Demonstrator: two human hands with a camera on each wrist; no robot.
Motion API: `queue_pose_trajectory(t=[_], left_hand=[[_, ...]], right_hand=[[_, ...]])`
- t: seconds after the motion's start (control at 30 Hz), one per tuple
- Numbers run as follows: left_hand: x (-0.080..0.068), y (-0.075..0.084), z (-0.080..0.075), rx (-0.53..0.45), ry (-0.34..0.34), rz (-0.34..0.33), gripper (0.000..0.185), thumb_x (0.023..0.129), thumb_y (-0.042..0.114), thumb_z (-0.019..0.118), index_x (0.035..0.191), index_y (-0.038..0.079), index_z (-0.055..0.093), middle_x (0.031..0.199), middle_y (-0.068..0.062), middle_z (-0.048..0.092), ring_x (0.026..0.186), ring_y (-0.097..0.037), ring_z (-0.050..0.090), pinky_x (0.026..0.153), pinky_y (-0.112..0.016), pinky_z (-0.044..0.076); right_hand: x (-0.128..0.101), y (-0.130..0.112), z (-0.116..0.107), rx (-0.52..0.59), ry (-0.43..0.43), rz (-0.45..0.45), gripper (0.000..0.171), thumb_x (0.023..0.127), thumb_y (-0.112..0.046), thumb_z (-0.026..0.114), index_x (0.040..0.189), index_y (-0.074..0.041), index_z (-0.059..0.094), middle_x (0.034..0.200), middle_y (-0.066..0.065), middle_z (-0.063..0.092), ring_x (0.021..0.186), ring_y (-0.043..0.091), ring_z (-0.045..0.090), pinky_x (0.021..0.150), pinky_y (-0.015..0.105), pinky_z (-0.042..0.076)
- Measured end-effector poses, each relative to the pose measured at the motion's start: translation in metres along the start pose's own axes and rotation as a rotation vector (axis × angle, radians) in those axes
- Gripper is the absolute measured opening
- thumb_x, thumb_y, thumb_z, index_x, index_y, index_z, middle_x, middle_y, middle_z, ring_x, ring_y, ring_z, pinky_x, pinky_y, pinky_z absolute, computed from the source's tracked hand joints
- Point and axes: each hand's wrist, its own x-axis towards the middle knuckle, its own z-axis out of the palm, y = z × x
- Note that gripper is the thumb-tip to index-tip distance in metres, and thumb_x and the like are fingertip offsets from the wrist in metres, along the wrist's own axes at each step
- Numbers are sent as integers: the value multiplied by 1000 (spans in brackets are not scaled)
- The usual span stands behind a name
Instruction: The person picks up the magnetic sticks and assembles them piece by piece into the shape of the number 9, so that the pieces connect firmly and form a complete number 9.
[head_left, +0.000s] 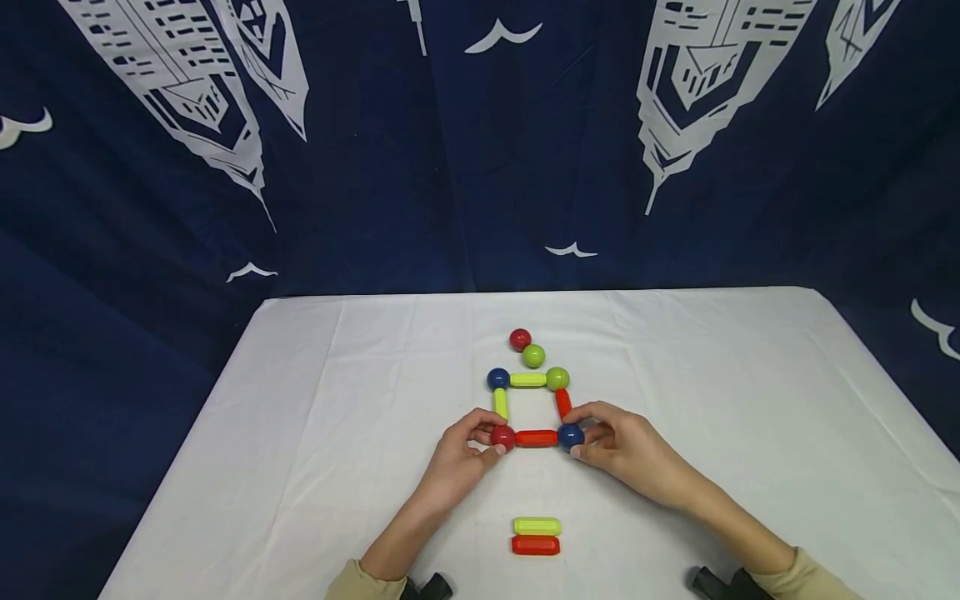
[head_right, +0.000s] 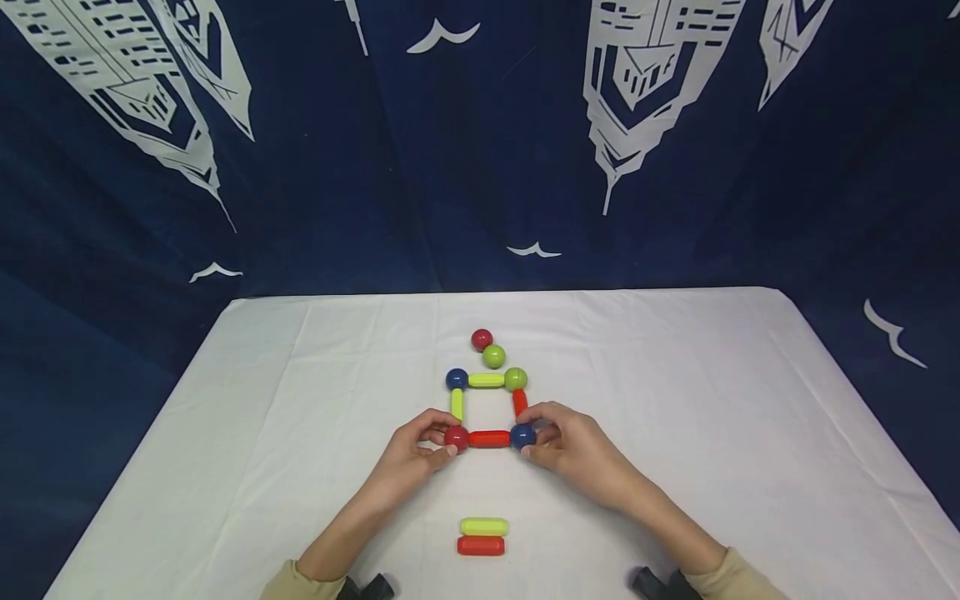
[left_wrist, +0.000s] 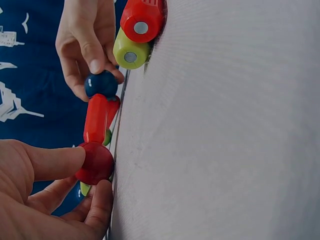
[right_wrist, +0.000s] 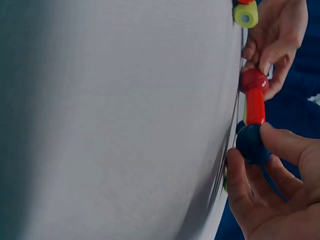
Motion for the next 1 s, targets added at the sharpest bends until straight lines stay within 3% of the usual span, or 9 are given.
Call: queue_pose_trajectory(t=[0.2, 0.37, 0.5, 0.63, 0.77, 1.0], left_hand=[[0, 0, 0, 2, 2, 3, 30, 89, 1, 68, 117, 8, 63, 105, -4, 59, 97, -21, 51, 74, -28, 45], [0, -1, 0, -5, 1, 9, 30, 89, 1, 68, 118, 8, 63, 105, -4, 59, 97, -21, 51, 73, -27, 45], [1, -1, 0, -9, -1, 8, 31, 89, 0, 68, 118, 8, 63, 105, -4, 59, 97, -21, 51, 72, -27, 45], [1, 0, 1, -14, -4, 5, 30, 89, 1, 68, 117, 8, 63, 104, -5, 59, 96, -21, 51, 71, -26, 44], [1, 0, 1, -16, -2, -1, 30, 89, 1, 69, 117, 8, 63, 103, -5, 59, 96, -21, 50, 71, -26, 44], [0, -1, 1, -16, 4, -2, 30, 89, 1, 69, 117, 8, 63, 104, -5, 59, 96, -21, 51, 72, -27, 44]], right_hand=[[1, -1, 1, -39, 19, -28, 31, 83, -5, 77, 110, -17, 66, 106, -2, 64, 87, 15, 63, 72, 25, 54], [8, 0, -2, -85, 101, -23, 19, 90, -7, 70, 107, -14, 68, 96, -3, 66, 80, 15, 61, 69, 27, 53], [21, 0, -3, -74, 150, 58, 19, 91, -7, 65, 110, -4, 66, 92, 2, 67, 75, 14, 62, 67, 26, 53], [35, -1, -2, -61, 141, 161, 26, 92, -15, 68, 110, 2, 64, 83, 2, 68, 69, 14, 61, 61, 26, 51], [44, -2, -1, -103, 124, 218, 34, 88, -23, 75, 107, 3, 65, 75, 0, 66, 62, 15, 58, 57, 26, 49], [50, -5, -2, -79, 102, 287, 25, 86, -21, 76, 97, 0, 68, 71, 1, 66, 60, 15, 60, 58, 28, 50]])
